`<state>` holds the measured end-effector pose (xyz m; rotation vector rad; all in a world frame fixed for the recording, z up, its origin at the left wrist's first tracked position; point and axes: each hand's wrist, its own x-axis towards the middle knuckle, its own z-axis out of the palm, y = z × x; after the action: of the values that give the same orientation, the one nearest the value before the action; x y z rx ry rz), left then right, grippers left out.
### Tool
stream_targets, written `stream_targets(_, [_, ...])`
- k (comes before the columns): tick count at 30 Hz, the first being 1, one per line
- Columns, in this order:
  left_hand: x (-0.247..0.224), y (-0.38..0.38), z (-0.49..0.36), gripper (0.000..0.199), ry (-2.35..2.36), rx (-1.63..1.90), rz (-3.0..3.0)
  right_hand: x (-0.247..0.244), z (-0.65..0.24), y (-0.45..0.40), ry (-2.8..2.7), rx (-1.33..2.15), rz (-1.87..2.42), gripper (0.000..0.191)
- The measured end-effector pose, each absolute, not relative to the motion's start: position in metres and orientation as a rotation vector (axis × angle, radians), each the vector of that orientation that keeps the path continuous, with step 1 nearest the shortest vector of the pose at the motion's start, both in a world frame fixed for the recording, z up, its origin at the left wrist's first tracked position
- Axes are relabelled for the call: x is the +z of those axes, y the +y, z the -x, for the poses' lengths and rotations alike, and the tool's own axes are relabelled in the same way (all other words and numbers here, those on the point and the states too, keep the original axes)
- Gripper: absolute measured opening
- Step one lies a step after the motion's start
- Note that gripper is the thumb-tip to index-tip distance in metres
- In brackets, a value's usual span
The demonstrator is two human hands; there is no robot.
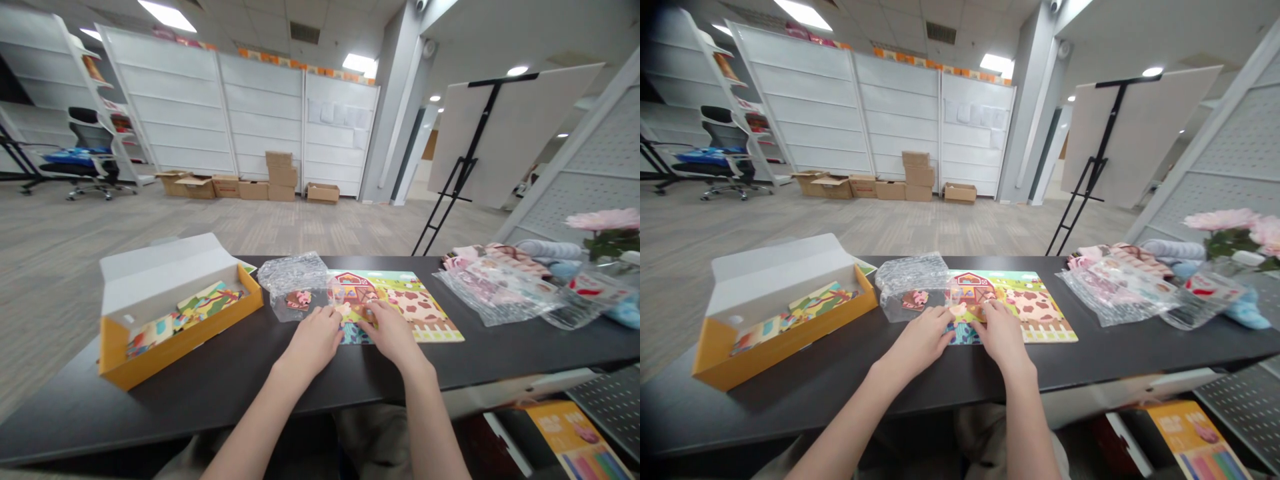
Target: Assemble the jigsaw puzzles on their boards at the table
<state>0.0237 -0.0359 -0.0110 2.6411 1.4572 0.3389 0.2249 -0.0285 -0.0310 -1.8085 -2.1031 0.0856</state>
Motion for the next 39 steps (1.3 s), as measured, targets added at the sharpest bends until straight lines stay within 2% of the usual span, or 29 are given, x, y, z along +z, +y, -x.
stream_targets(9, [-0.018,-0.030,-0.031,0.030,1.603,0.462,-2.525,-0.011,-0.205,-0.035,-2.093,0.126,1.982,0.021])
stream_targets(14, [-0.014,-0.030,-0.037,0.027,1.680,0.417,-2.520,-0.010,-0.204,-0.035,-2.107,0.105,1.948,0.015])
stream_targets(20, [-0.016,-0.031,-0.038,0.027,1.689,0.446,-2.565,-0.016,-0.208,-0.035,-2.099,0.116,1.904,0.021])
stream_targets(25, [-0.015,-0.034,-0.039,0.024,1.710,0.443,-2.564,-0.022,-0.215,-0.034,-2.099,0.138,1.775,0.017])
stream_targets(39, [-0.014,-0.035,-0.042,0.020,1.742,0.626,-2.524,-0.029,-0.225,-0.028,-1.998,0.225,1.659,0.026])
